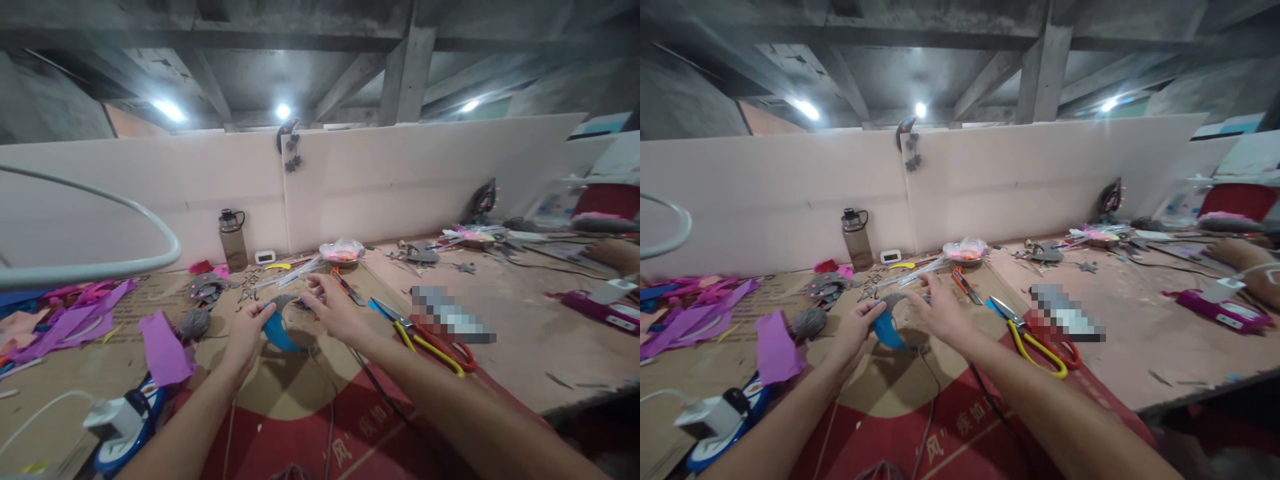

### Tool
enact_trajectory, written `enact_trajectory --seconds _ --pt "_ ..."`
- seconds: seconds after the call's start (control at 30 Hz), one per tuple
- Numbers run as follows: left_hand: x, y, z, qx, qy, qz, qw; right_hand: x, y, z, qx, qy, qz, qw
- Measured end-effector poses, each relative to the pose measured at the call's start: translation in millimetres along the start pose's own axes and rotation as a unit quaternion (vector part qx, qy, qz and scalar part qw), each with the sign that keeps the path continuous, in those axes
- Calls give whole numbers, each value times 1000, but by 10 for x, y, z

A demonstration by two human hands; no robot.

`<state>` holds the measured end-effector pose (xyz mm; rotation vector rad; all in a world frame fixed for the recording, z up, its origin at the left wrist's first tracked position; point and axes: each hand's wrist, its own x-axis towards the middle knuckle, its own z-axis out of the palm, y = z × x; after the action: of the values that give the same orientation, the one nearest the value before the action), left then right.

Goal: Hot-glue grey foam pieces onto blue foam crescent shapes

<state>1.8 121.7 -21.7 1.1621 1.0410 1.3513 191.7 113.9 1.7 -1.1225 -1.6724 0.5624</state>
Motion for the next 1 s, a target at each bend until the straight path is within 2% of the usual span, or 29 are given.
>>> enact_trajectory --seconds 0.07,0.17,0.37,0.53,0.7,0.83,1.0 --pt "-10 24 14 -13 -1 0 1000 -7 -38 200 60 -7 18 998" --pt "-26 39 36 -21 0 0 1000 -41 5 344 140 -19 57 988" --pt "-62 -16 77 3 -28 -10 1000 -82 90 313 270 -80 142 949" --pt "-82 -51 103 14 -58 -22 998 -89 115 263 277 -75 136 948" --pt "-119 -19 158 -41 -97 -55 993 -112 92 222 254 -48 143 955" --pt "-139 2 183 -73 -93 -75 990 -121 76 221 263 -33 153 952" --pt "-150 -19 172 -19 -95 -45 994 -133 80 249 245 -17 151 958"
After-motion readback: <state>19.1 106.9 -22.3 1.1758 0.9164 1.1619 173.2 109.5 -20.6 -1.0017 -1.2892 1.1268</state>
